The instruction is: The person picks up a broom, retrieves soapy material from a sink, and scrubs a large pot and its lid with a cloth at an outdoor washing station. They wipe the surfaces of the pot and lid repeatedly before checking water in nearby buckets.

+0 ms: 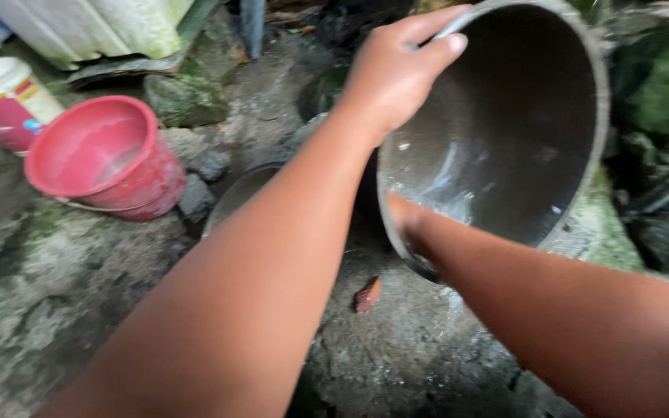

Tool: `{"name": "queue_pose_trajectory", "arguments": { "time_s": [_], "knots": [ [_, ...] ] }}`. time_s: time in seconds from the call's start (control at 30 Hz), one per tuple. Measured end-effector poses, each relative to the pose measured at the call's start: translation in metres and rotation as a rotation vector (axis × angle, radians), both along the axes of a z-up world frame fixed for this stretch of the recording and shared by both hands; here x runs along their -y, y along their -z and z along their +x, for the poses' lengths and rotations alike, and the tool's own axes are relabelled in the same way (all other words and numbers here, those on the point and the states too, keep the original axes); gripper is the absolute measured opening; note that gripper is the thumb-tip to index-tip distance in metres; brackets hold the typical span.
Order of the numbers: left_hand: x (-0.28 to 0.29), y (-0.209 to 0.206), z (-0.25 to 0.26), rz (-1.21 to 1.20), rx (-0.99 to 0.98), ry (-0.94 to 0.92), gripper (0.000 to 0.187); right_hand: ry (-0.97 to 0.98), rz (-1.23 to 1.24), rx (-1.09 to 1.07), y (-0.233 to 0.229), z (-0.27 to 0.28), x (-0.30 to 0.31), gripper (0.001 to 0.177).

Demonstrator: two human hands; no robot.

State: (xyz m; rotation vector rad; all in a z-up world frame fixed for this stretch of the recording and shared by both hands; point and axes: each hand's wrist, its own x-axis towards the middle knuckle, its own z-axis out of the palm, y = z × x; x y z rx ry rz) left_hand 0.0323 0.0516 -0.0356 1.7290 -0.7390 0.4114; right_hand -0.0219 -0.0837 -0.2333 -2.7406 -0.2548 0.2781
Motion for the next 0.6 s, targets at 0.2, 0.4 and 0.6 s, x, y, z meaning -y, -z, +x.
{"name": "queue_pose_trajectory", "arguments": {
  "time_s": [0.2,0.4,0.6],
  "knots": [
    [-0.018,0.001,-0.002,-0.130,-0.140,-0.086,0.037,-0.015,0.027,0.024,-0.015,-0.007,0.002,0.076],
    [-0.018,0.004,0.001,-0.072,-0.105,-0.205,0.031,-0.020,0.085,0.052,-0.023,-0.001,0.001,0.065],
    [0.004,0.007,0.007,-0.068,-0.065,-0.233,0.038,0.042,0.317,0.106,-0.048,0.001,-0.002,0.054]
  ]
}}
